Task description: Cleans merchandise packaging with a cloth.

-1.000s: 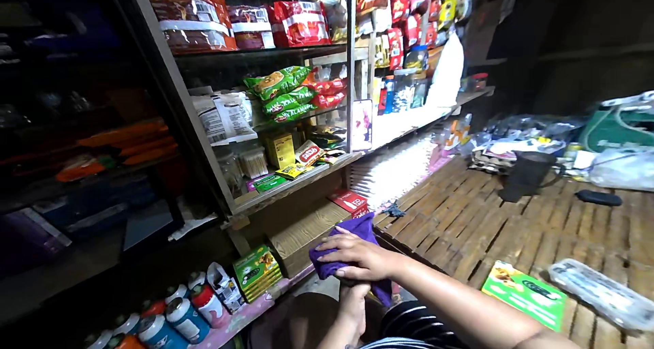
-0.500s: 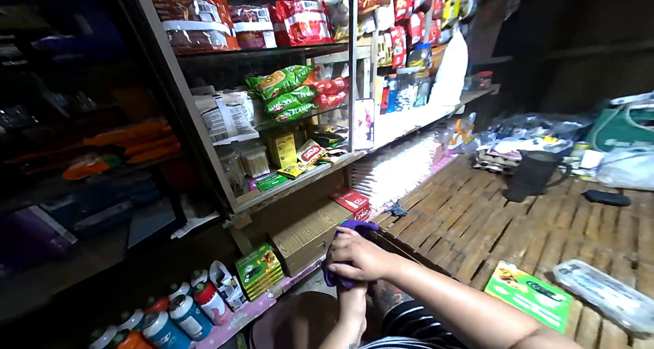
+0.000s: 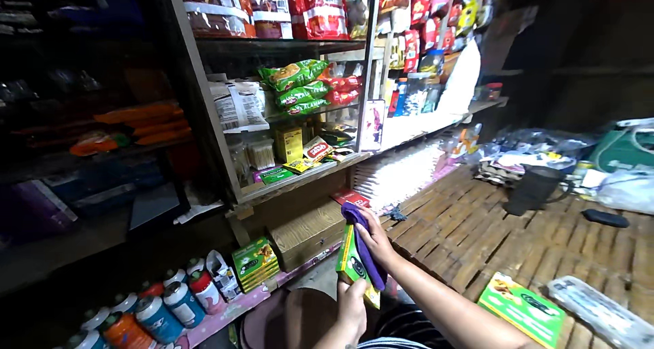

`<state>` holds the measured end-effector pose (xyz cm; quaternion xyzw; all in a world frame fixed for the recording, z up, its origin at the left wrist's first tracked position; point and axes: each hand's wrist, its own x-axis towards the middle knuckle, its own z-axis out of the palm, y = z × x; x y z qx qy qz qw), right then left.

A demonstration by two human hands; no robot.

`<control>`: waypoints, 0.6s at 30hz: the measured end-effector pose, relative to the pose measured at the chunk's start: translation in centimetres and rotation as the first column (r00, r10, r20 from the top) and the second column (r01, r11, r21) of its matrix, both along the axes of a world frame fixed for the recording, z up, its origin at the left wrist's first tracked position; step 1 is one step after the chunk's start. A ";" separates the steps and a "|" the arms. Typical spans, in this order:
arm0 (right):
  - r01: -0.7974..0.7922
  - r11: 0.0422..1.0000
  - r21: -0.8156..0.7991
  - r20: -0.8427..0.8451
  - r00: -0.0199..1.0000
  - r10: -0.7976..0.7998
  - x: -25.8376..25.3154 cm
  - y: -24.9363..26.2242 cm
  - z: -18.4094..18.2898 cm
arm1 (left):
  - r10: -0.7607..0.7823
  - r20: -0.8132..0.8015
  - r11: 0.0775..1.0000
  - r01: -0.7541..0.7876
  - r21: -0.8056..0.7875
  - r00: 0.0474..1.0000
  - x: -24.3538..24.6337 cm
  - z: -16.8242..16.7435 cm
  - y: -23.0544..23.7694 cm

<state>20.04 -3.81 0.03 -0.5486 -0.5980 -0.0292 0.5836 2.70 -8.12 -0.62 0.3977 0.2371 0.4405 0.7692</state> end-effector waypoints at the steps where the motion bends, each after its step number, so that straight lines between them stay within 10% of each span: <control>1: -0.011 1.000 -0.004 0.022 1.000 0.011 -0.3 -0.2 -0.5 | 0.013 0.023 1.000 -0.013 -0.006 1.000 0.0 0.0 0.1; 7: -0.019 0.964 -0.267 0.148 0.987 0.060 -3.8 -3.4 -1.1 | 0.105 0.115 0.994 -0.109 0.026 0.988 -0.2 0.5 0.9; 18: -0.038 0.998 -0.045 0.405 0.913 0.053 -5.6 -3.8 2.0 | -0.023 0.167 0.994 0.005 0.109 0.986 -0.5 -0.1 0.4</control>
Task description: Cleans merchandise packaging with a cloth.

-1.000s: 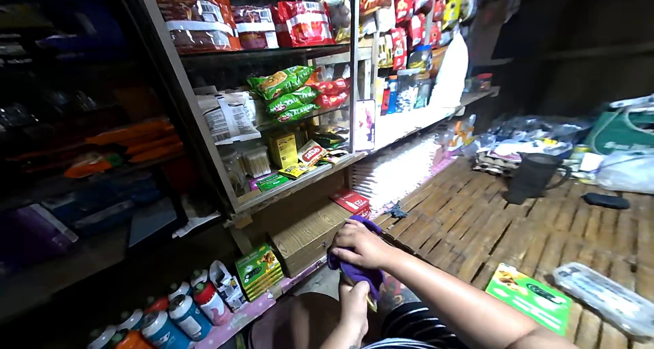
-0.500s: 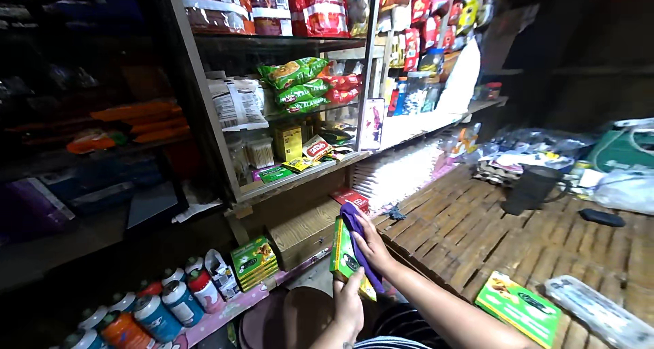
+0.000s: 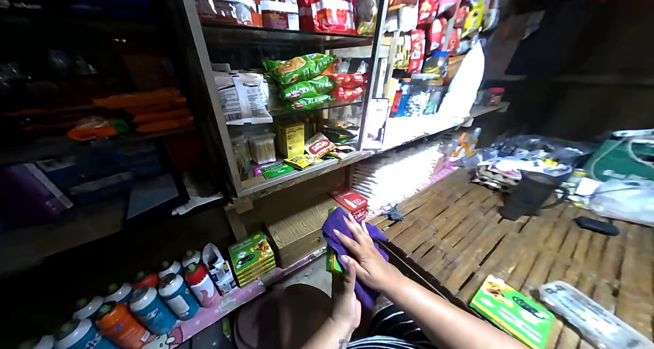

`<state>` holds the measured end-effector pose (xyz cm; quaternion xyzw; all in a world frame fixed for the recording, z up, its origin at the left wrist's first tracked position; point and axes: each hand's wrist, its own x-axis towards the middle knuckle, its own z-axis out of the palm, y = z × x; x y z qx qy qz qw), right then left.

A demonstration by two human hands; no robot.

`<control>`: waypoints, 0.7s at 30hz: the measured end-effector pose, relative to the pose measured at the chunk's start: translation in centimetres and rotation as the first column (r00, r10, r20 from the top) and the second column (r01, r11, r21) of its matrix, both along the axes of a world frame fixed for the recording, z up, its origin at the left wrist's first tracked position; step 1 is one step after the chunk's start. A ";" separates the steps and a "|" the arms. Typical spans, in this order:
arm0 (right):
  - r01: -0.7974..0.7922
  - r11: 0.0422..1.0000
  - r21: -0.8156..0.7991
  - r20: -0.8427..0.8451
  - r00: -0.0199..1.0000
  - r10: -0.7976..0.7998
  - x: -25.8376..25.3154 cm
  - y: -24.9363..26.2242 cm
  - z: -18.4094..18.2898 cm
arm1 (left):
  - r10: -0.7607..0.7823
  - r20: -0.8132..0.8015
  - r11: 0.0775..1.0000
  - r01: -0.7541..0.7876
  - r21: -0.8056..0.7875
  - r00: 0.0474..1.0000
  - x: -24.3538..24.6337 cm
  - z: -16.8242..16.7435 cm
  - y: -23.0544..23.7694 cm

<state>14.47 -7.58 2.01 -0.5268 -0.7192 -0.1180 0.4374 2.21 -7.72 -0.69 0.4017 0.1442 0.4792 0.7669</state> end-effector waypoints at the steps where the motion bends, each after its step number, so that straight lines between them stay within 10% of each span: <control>1: 0.030 1.000 -0.011 -0.013 0.999 -0.030 0.2 0.2 0.4 | -0.021 -0.001 1.000 0.021 -0.008 1.000 0.1 -0.2 -0.1; 21: -0.043 0.995 -0.093 0.063 0.997 0.049 0.0 -0.8 0.9 | -0.076 0.004 0.995 0.077 -0.059 0.997 -0.2 0.5 -0.4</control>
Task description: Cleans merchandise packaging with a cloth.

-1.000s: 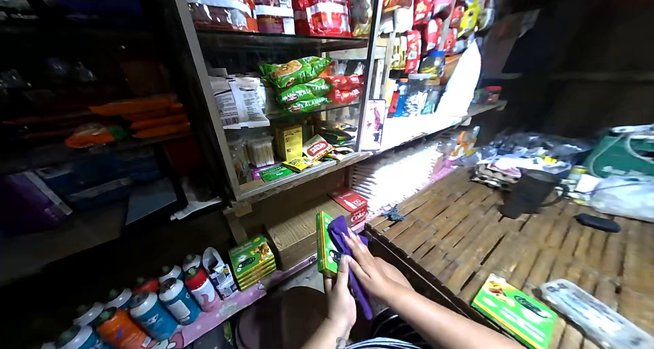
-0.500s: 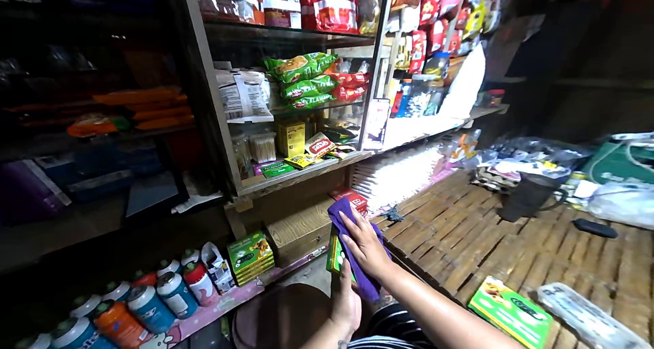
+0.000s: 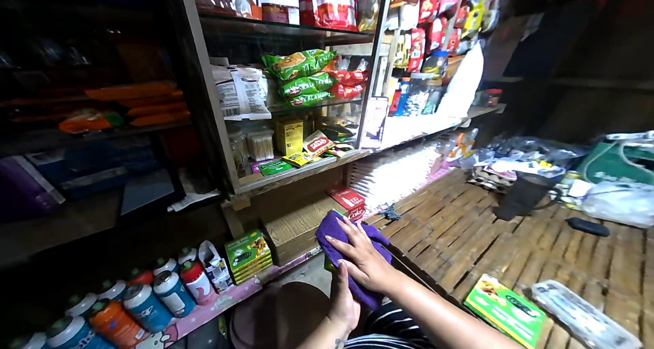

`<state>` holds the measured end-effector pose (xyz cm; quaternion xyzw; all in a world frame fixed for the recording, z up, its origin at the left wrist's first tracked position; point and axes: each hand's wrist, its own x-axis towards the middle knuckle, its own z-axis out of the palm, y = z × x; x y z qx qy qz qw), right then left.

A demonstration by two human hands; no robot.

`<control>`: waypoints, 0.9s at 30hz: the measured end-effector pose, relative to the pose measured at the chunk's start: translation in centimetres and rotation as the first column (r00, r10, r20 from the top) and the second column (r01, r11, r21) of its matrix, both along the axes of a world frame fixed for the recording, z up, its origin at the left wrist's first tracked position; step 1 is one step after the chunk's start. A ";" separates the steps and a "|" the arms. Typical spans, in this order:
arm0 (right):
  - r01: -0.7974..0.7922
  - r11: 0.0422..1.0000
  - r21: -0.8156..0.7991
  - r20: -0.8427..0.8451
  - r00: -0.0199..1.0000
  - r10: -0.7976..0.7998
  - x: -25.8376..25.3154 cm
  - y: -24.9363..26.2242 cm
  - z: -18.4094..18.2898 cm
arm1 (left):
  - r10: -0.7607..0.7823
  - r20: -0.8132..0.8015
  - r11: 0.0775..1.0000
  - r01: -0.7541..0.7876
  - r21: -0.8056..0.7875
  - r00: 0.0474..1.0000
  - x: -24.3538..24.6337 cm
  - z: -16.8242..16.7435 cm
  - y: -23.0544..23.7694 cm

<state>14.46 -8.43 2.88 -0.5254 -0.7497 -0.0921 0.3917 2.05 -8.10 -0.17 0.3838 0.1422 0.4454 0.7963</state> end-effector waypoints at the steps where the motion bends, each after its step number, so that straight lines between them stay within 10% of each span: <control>1: 0.018 1.000 -0.006 0.011 1.000 -0.018 0.4 0.2 0.2 | -0.029 -0.004 1.000 0.029 -0.004 1.000 0.0 -0.1 -0.1; 15: 0.101 0.970 -0.223 -0.307 0.937 -0.168 6.4 1.7 0.1 | -0.016 -0.053 0.998 0.018 0.052 0.998 0.1 -0.9 0.8; 22: -0.414 0.824 -0.385 -0.864 0.476 -0.165 8.4 -2.2 1.5 | -0.023 -0.099 1.000 0.020 -0.023 0.995 -0.4 0.7 1.3; 27: -0.337 0.912 -0.233 -0.920 0.380 -0.094 6.1 -3.4 3.4 | 0.134 -0.243 0.988 -0.147 -0.038 0.961 -0.1 2.3 2.6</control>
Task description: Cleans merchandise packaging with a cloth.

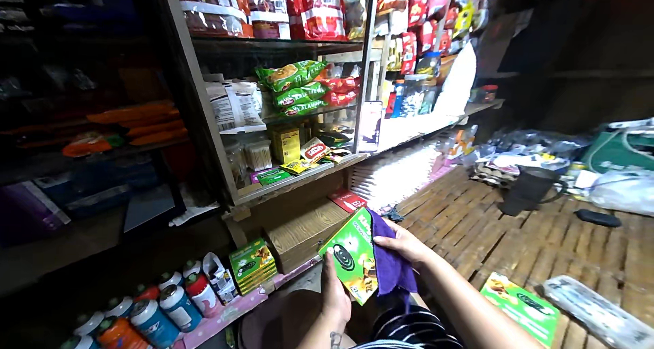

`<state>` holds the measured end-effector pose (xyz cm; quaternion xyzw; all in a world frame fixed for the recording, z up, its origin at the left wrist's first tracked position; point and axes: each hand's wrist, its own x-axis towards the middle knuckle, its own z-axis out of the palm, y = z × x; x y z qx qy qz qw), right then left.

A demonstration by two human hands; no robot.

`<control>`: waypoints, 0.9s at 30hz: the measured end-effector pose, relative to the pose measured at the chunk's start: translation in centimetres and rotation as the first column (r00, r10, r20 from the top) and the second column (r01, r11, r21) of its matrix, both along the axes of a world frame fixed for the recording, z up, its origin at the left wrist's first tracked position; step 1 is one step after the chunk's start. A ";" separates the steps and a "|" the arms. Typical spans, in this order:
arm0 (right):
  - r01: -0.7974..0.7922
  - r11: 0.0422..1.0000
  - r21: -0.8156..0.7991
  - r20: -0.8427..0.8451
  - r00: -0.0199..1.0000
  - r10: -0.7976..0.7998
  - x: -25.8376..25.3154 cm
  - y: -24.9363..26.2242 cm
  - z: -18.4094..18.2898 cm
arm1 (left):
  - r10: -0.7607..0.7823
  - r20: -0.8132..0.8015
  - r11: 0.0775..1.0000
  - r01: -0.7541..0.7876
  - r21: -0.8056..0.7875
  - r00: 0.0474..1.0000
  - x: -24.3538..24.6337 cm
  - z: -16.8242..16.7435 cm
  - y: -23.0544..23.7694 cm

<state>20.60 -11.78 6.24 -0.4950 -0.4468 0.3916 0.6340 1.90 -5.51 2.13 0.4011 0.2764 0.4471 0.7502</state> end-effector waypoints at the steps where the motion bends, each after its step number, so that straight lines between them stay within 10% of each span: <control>1: 0.067 0.998 0.015 0.013 0.998 -0.067 -0.7 -0.1 0.7 | 0.040 -0.019 0.999 -0.039 0.030 0.999 0.1 -0.3 0.5; 9: 0.369 0.862 0.347 0.408 0.768 -0.493 -1.1 1.6 -0.6 | -0.076 -0.062 0.912 0.094 0.398 0.995 0.2 -1.3 -0.4; 18: 0.031 0.813 0.581 0.733 0.415 -0.539 -7.9 -0.5 -1.7 | -0.063 0.357 0.975 -0.019 0.221 0.932 -0.5 -0.3 -2.4; 27: 0.006 0.792 0.611 0.652 0.564 -0.507 -7.8 0.0 -2.0 | -0.098 0.445 0.976 -0.002 0.219 0.890 -1.0 -0.5 -2.3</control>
